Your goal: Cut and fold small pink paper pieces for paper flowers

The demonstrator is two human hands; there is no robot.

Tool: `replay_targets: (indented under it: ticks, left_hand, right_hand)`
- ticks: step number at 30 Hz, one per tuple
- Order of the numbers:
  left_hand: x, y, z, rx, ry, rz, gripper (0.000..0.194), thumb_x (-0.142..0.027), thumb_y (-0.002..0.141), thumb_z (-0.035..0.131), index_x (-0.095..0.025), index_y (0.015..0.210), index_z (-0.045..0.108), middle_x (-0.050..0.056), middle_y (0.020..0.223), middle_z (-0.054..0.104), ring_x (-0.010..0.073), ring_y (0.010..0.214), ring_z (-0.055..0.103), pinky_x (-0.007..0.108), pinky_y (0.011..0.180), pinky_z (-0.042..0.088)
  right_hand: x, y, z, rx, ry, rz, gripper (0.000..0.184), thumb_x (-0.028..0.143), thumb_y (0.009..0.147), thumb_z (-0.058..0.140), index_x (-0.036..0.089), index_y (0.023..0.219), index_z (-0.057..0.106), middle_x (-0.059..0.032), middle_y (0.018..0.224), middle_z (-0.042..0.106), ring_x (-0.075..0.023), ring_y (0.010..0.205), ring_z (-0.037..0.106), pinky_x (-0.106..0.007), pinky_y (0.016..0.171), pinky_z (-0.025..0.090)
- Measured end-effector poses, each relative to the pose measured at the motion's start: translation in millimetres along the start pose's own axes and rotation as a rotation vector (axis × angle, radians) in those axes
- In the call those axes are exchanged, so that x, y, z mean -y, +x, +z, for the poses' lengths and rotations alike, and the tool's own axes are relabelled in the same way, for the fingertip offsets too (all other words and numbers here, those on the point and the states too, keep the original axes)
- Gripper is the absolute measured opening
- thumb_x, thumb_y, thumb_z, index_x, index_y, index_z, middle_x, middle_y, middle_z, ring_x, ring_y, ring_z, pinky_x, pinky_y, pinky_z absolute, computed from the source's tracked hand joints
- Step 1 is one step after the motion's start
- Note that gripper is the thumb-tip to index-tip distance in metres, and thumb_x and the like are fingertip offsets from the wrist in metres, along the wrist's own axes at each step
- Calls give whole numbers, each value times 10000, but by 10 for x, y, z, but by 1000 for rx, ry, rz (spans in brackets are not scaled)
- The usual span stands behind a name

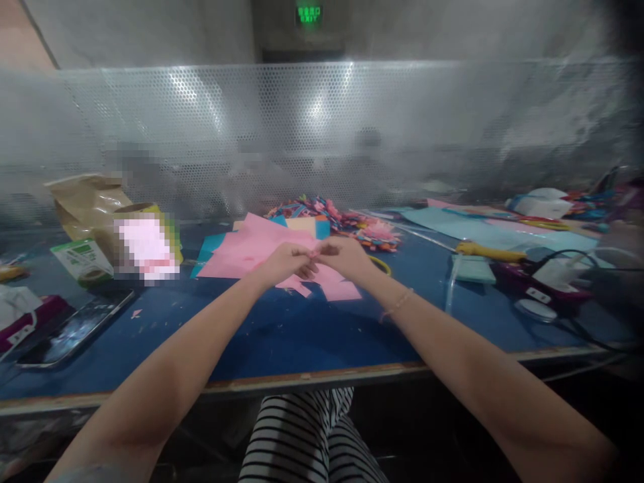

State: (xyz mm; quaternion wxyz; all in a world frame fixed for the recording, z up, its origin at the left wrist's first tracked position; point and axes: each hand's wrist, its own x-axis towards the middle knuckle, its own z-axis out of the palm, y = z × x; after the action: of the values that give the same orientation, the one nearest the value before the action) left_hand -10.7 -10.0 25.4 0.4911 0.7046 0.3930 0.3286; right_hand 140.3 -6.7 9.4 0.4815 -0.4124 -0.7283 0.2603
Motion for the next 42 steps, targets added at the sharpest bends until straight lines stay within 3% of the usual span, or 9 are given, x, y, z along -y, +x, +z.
replay_targets:
  ticks: [3, 6, 13, 22, 27, 31, 36, 42]
  left_hand:
    - [3, -18, -37, 53, 78, 71, 213, -290, 650, 578, -78, 661, 597, 63, 565, 617, 123, 542, 590, 259, 579, 485]
    - [-18, -41, -81, 104, 75, 57, 278, -351, 659, 570, -78, 704, 601, 92, 653, 641, 138, 613, 606, 280, 622, 489]
    - [-14, -35, -121, 111, 75, 62, 302, -346, 670, 564, -63, 767, 604, 125, 734, 647, 150, 660, 612, 307, 659, 489]
    - [51, 9, -64, 45, -18, 105, 236, -299, 645, 590, -76, 721, 601, 93, 673, 643, 139, 623, 612, 294, 653, 489]
    - [32, -2, -58, -26, -8, 81, 233, -311, 662, 572, -82, 703, 594, 85, 636, 635, 131, 587, 603, 275, 611, 489]
    - [37, 37, -242, -103, 49, 104, 192, -285, 685, 543, -96, 669, 573, 76, 629, 629, 113, 551, 588, 261, 578, 478]
    - [169, 165, -670, -276, 166, 85, 154, -248, 677, 532, -97, 651, 546, 69, 595, 611, 102, 500, 567, 245, 532, 461]
    - [390, 191, -945, -242, 216, -88, 150, -251, 632, 551, -106, 668, 530, 65, 574, 606, 123, 534, 578, 241, 537, 452]
  right_hand:
    - [23, 0, -8, 1, -3, 5, 121, 211, 572, 632, 128, 652, 596, -20, 635, 616, -121, 610, 574, -247, 596, 464]
    - [27, 3, -26, 30, 48, -2, 124, 200, 566, 634, 127, 663, 607, -25, 650, 628, -124, 630, 582, -251, 622, 470]
    - [1, 8, -30, 72, 124, -4, 141, 207, 598, 604, 134, 713, 639, -35, 689, 652, -126, 646, 592, -260, 649, 480]
    - [-9, 7, -38, 46, 40, -69, 174, 236, 623, 582, 127, 750, 631, -31, 651, 636, -123, 592, 578, -262, 596, 474]
    - [5, 6, 31, -6, 126, -39, 256, 215, 618, 577, 131, 860, 582, -23, 660, 628, -124, 605, 590, -274, 624, 489]
    - [-58, 22, 36, -1, 125, -43, 260, 209, 688, 491, 144, 938, 523, -23, 683, 618, -115, 617, 597, -259, 607, 487]
    - [-186, 73, -105, -49, -208, -54, 166, 200, 719, 441, 138, 806, 567, -27, 678, 613, -100, 576, 565, -224, 572, 441]
    - [-378, 96, -164, 189, -673, 10, 186, 234, 716, 461, 139, 792, 602, -69, 813, 621, -145, 746, 550, -227, 656, 394]
